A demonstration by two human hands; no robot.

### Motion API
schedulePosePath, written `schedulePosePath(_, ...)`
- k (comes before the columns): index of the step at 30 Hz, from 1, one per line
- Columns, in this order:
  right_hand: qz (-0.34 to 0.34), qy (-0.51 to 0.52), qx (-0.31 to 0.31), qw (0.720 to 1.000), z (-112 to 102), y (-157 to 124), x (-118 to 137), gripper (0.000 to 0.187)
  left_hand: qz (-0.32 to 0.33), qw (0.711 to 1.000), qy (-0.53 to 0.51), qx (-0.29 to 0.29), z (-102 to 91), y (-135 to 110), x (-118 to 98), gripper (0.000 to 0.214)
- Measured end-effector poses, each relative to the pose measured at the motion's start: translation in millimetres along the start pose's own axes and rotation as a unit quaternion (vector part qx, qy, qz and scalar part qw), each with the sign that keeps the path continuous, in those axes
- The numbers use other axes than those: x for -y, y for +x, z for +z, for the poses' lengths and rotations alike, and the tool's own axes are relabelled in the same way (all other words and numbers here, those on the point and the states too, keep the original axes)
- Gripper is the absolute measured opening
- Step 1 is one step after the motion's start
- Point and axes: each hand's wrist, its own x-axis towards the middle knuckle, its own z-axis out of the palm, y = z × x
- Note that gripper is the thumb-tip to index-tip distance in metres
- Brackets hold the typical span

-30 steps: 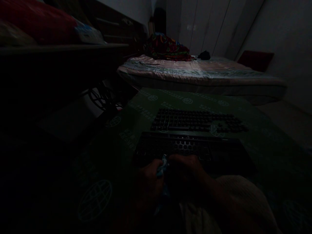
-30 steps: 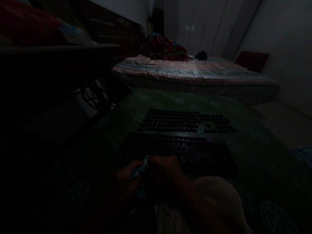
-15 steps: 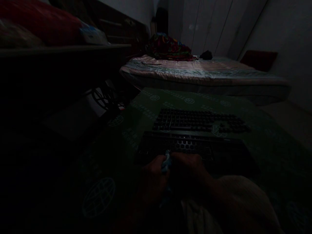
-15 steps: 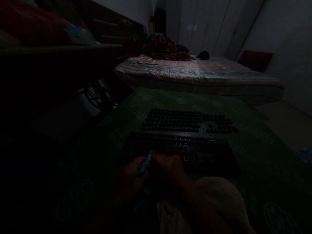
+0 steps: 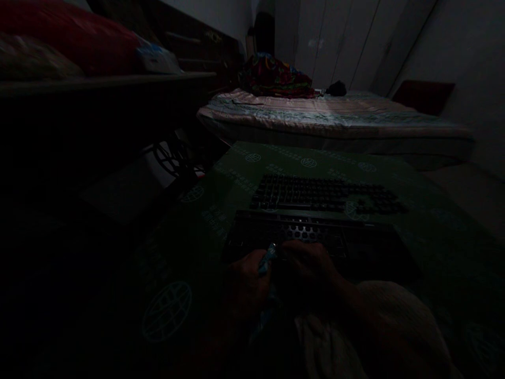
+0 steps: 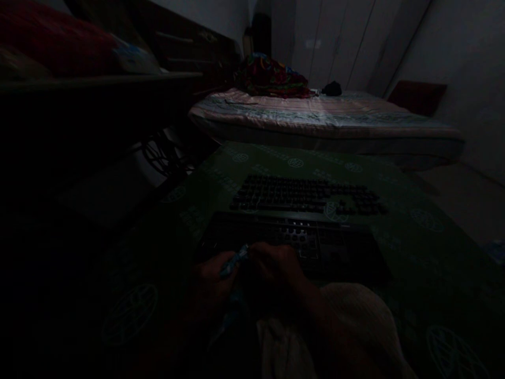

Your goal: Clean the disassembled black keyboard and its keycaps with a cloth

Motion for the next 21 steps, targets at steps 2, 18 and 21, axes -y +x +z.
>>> schedulePosePath(2, 0.001, 0.012, 0.005, 1.000, -1.4, -0.9, 1.6, 0.021, 0.005, 1.000, -0.007, 0.015, -1.7, -2.6, -0.1, 0.021)
schedulePosePath(18, -0.021, -0.061, 0.008, 0.998, -4.7, -2.2, -2.6, 0.023, 0.069, 0.997, -0.012, 0.036, 5.0, -2.3, -5.9, 0.020)
schedulePosePath(21, 0.004, 0.000, 0.007, 1.000, -3.7, -2.5, 0.4, 0.023, 0.065, 0.997, -0.009, 0.032, 2.9, -4.3, -5.3, 0.017)
